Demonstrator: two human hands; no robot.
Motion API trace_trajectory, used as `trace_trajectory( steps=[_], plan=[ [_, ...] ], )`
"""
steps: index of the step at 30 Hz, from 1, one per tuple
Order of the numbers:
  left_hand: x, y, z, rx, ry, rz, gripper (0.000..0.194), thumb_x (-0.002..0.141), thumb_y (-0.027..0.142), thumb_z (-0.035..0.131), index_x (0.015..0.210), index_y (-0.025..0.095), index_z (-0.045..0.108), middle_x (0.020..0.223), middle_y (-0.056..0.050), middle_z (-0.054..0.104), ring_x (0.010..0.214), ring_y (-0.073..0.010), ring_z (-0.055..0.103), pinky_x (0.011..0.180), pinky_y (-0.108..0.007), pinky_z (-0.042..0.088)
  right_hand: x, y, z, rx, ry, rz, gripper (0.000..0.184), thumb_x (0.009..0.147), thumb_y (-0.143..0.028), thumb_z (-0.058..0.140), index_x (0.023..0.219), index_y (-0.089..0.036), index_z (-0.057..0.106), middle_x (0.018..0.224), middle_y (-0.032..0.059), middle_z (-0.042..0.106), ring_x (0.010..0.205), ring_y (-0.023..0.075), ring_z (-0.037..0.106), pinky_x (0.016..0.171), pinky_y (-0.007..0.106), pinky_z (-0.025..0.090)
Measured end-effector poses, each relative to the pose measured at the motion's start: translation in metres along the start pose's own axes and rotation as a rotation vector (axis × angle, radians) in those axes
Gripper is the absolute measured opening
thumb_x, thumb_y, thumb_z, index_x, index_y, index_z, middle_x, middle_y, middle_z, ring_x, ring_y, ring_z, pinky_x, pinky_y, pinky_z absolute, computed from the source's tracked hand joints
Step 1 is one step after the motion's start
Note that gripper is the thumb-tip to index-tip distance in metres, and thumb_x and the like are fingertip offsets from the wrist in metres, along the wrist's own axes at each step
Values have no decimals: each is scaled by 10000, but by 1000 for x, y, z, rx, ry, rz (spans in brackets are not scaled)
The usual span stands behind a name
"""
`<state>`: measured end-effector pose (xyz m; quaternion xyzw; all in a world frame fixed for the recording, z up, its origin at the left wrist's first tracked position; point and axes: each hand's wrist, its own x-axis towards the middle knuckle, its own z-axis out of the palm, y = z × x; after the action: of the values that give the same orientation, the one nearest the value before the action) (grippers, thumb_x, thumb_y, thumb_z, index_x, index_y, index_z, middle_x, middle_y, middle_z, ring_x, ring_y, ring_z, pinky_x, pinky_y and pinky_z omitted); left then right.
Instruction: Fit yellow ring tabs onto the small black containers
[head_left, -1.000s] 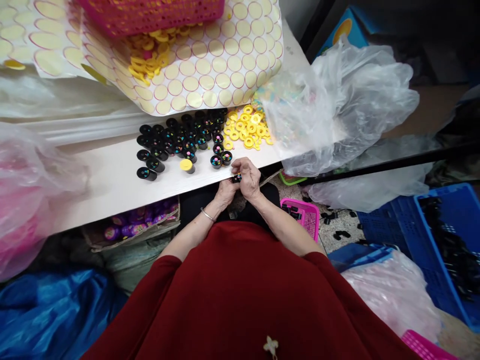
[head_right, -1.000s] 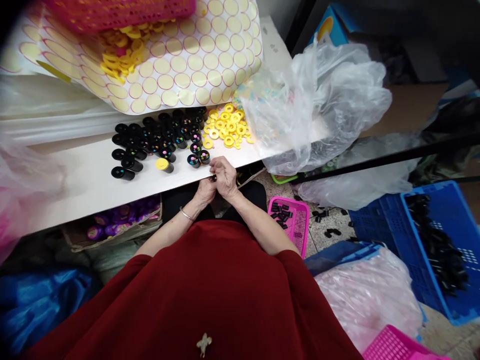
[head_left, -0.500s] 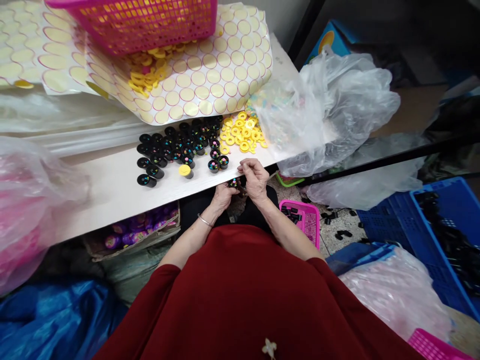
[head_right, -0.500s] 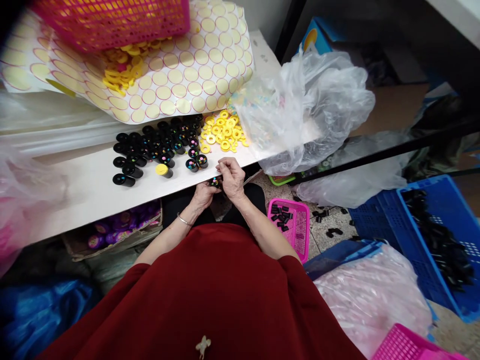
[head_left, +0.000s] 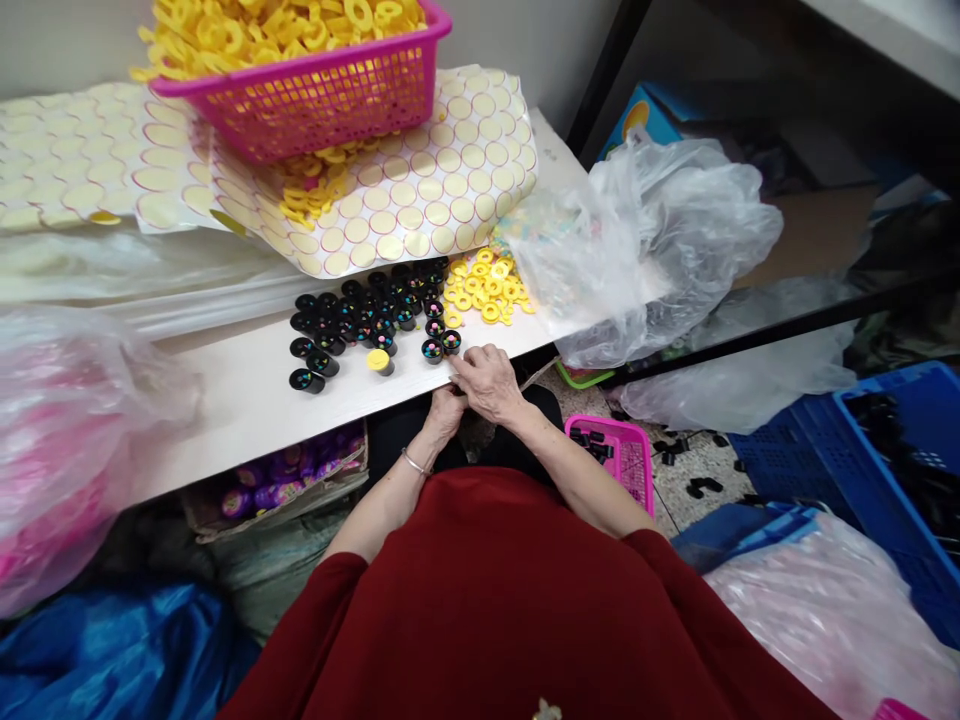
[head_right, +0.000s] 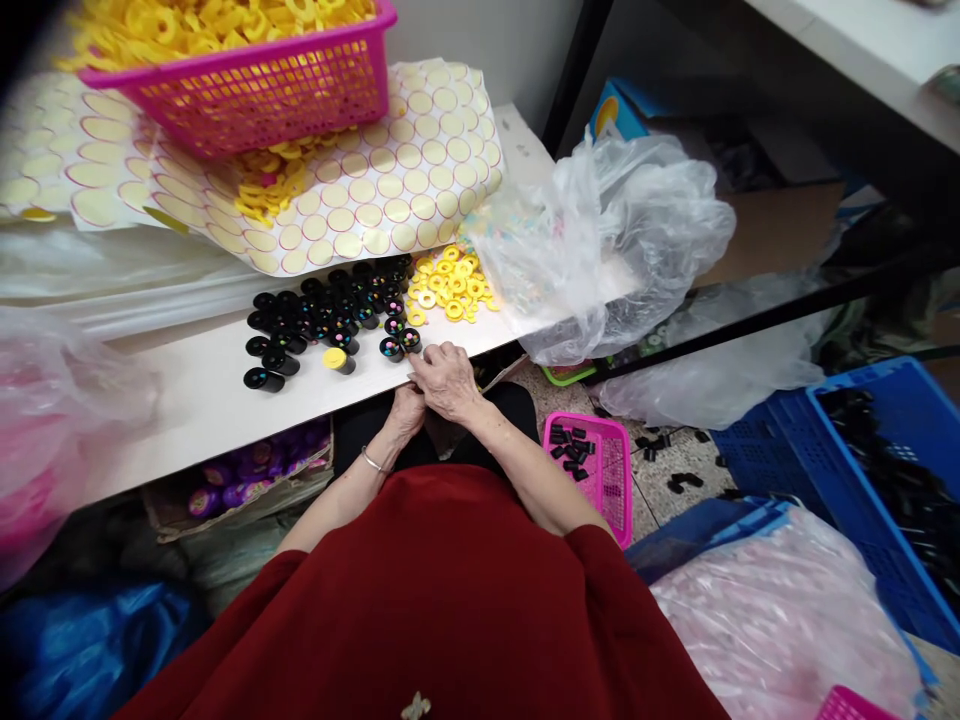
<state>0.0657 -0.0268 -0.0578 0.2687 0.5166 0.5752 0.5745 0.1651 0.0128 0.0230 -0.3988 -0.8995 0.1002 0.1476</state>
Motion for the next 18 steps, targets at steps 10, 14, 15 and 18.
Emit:
trace_trajectory(
  steps=[10, 14, 15, 18],
  plan=[
    [0, 2, -10, 32, -6, 70, 506, 504, 208, 737, 998, 165, 632, 971, -43, 672, 1018, -225, 597, 971, -378, 463, 20, -4, 2, -140, -65, -14, 322, 949, -321, 384, 1090, -175, 634, 915, 114, 600, 859, 236, 434, 699, 352, 244],
    [0, 2, -10, 32, -13, 31, 470, 483, 225, 749, 939, 169, 649, 952, -38, 676, 925, -220, 615, 899, -371, 497, 23, -8, 2, -134, -85, 13, 286, 928, -220, 373, 989, -162, 646, 905, 111, 607, 852, 237, 443, 689, 350, 241],
    [0, 2, -9, 27, -14, 15, 455, 471, 223, 751, 912, 167, 654, 940, -37, 678, 904, -218, 616, 880, -368, 503, 23, -8, 2, -129, -90, 24, 277, 921, -205, 374, 969, -157, 643, 903, 112, 608, 857, 238, 445, 688, 349, 241],
    [-1, 3, -6, -12, -21, -11, 429, 443, 199, 742, 862, 162, 662, 927, -34, 683, 901, -214, 610, 862, -358, 499, 19, -4, 1, -106, -86, 42, 263, 922, -198, 372, 927, -146, 629, 887, 117, 606, 859, 239, 448, 685, 345, 241]
  ],
)
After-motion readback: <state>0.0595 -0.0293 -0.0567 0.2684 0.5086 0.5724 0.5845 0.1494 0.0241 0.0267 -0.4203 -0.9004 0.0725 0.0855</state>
